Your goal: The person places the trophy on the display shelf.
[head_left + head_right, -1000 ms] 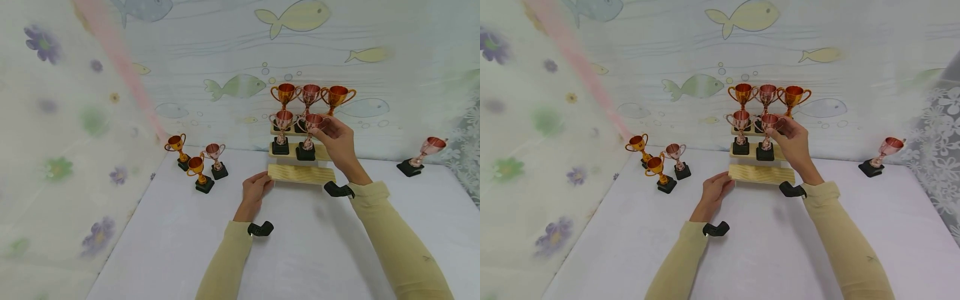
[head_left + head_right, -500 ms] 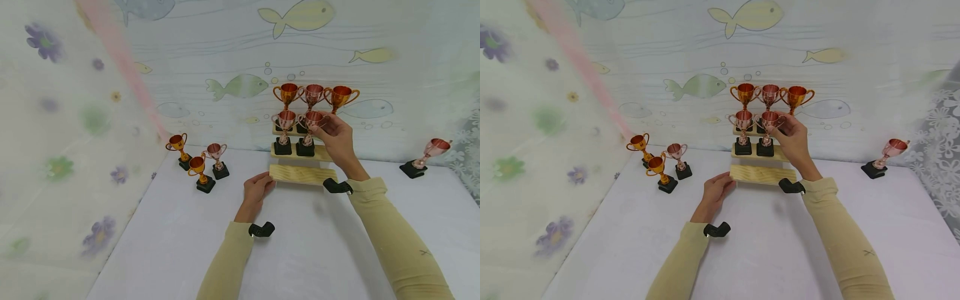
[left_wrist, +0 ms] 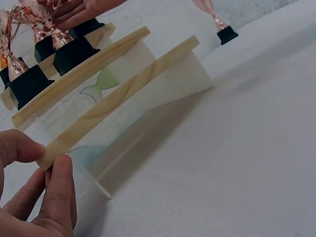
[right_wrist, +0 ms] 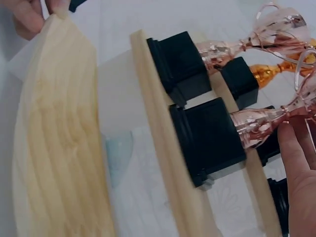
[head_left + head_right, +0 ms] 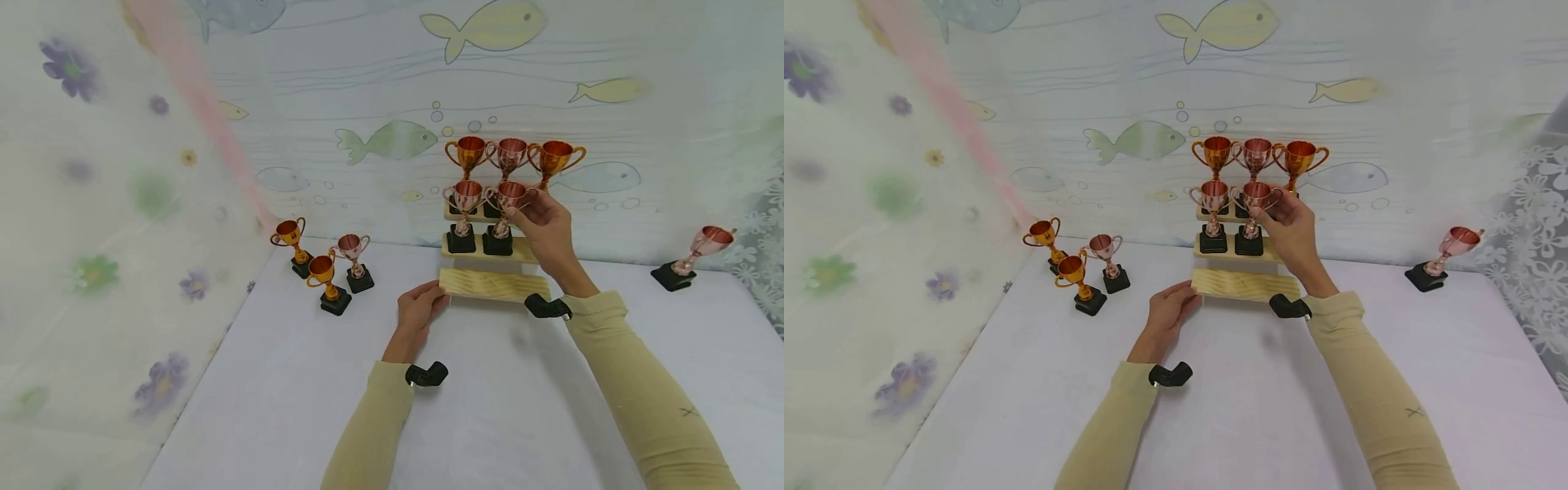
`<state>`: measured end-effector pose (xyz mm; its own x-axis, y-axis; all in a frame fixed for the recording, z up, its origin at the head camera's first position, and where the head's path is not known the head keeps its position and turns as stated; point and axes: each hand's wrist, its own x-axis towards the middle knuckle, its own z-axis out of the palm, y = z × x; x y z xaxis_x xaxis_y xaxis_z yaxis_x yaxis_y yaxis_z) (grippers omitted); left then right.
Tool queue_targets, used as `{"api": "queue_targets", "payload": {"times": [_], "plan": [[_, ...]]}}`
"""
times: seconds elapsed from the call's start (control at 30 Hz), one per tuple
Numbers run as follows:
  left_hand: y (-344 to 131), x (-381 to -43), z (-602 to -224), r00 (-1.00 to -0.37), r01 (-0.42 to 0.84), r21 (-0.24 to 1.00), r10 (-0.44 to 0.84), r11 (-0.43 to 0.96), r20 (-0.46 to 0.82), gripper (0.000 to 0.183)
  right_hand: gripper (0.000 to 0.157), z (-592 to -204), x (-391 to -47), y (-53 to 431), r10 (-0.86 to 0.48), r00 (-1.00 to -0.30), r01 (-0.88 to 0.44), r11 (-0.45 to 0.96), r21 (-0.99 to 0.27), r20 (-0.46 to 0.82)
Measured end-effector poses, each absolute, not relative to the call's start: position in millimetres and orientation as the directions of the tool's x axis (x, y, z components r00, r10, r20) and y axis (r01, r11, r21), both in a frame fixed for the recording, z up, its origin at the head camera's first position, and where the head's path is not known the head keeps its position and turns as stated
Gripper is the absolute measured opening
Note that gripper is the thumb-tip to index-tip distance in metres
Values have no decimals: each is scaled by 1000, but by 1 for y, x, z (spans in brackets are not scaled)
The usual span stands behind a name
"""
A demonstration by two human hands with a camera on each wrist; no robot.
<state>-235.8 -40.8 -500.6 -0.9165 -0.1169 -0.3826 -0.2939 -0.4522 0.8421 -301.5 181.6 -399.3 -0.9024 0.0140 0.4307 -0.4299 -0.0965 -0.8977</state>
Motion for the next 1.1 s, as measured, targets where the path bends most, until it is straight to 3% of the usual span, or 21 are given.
{"api": "queue_targets", "payload": {"times": [0.1, 0.4, 1.1], "plan": [[-41, -235, -500, -917, -293, 842, -118, -453, -382, 31, 32, -403, -299, 183, 15, -889, -457, -70, -887, 457], [-41, -236, -500, -914, -302, 840, -113, -450, -390, 31, 53, -413, -279, 203, 15, -862, -506, -45, -861, 506], [-41, -236, -499, -918, -303, 840, -100, -450, -384, 33, 54, -437, -200, 288, 263, -796, -552, 58, -832, 546]]}}
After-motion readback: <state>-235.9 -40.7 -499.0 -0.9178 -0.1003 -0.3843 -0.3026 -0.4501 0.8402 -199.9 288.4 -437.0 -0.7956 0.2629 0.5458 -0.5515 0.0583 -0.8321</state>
